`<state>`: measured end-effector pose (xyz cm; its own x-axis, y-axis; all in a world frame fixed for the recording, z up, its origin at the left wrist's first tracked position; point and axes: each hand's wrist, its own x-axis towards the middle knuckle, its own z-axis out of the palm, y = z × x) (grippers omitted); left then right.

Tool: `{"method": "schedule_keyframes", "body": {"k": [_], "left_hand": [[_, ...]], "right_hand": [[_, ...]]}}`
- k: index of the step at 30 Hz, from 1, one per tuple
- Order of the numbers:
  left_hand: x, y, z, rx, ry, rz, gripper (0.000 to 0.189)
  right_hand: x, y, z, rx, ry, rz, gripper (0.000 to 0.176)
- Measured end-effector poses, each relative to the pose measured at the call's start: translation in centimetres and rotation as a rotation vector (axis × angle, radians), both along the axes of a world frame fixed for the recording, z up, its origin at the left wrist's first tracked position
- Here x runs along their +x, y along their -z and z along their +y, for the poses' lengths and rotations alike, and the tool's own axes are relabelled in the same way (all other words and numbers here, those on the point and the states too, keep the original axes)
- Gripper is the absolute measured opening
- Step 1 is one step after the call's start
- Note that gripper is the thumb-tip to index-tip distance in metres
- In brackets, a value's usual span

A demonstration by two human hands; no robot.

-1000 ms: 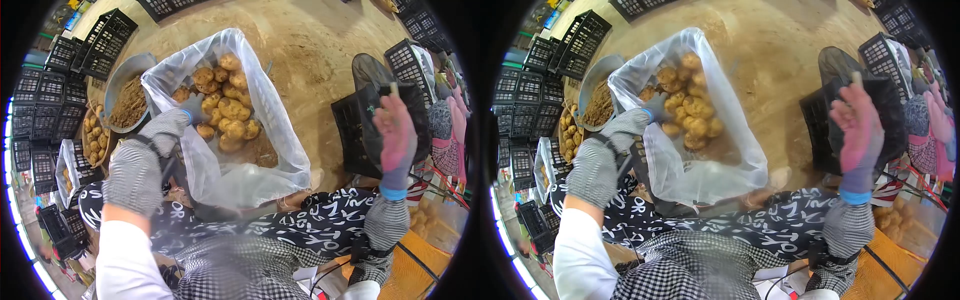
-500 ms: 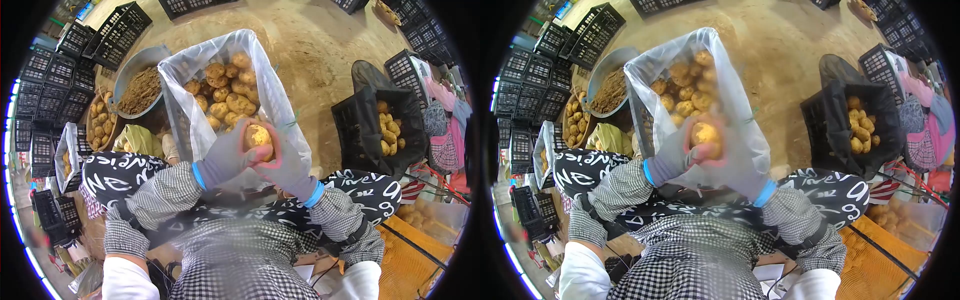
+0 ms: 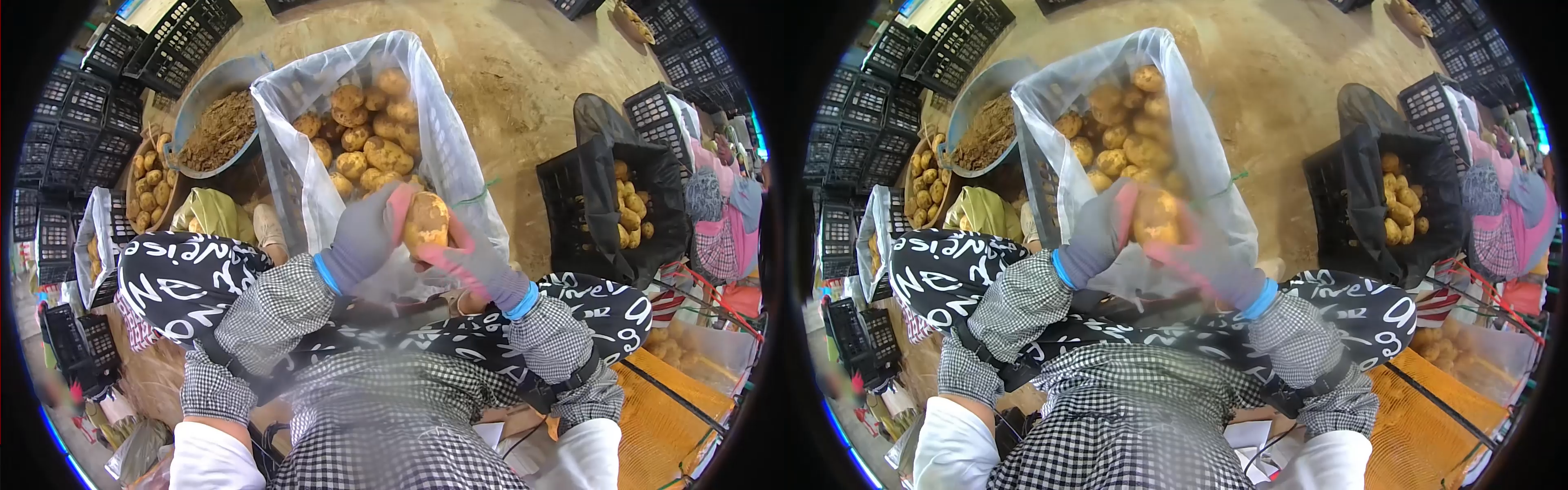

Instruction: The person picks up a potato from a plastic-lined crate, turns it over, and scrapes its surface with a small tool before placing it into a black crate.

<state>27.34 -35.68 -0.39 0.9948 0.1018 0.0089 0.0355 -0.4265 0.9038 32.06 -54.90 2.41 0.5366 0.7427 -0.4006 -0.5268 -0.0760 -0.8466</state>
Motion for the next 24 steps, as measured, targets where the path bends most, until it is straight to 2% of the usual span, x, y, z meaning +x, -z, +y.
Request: {"method": "schedule_keyframes", "body": {"k": [1,4,7,10,13,16,19,22,24], "left_hand": [[0.3,-1.5,-0.2,-0.182,-0.014,0.037,0.041],[0.7,-3.2,0.2,0.094,0.173,-0.109,0.053],[1.1,-2.2,0.9,-0.311,0.168,0.211,0.066],[1.2,-2.4,0.5,-0.299,0.13,0.086,0.07],[1.2,-2.6,0.5,-0.104,0.141,0.002,0.072],[1.3,-2.9,-0.1,0.138,0.067,-0.153,0.074],[1.7,-2.7,-0.1,0.126,0.042,-0.248,0.076],[1.2,-3.6,-0.6,0.23,-0.071,-0.178,0.075],[1.0,-3.6,-0.6,0.308,-0.027,-0.227,0.075]], "right_hand": [[0.3,-0.1,0.0,0.024,0.009,-0.02,0.064],[1.7,-0.9,-0.6,0.024,-0.045,-0.028,0.065],[2.3,-3.5,-0.3,0.008,-0.154,-0.13,0.067],[1.8,-1.1,-0.9,-0.005,-0.062,-0.12,0.067],[1.7,0.5,-1.7,-0.006,-0.057,-0.109,0.065],[1.6,0.7,-0.9,0.161,0.105,-0.006,0.063],[1.2,1.0,-0.1,0.229,0.209,0.123,0.06],[1.2,0.5,0.5,0.275,0.21,0.182,0.06],[0.8,1.1,0.4,0.06,0.167,-0.019,0.056]]}}
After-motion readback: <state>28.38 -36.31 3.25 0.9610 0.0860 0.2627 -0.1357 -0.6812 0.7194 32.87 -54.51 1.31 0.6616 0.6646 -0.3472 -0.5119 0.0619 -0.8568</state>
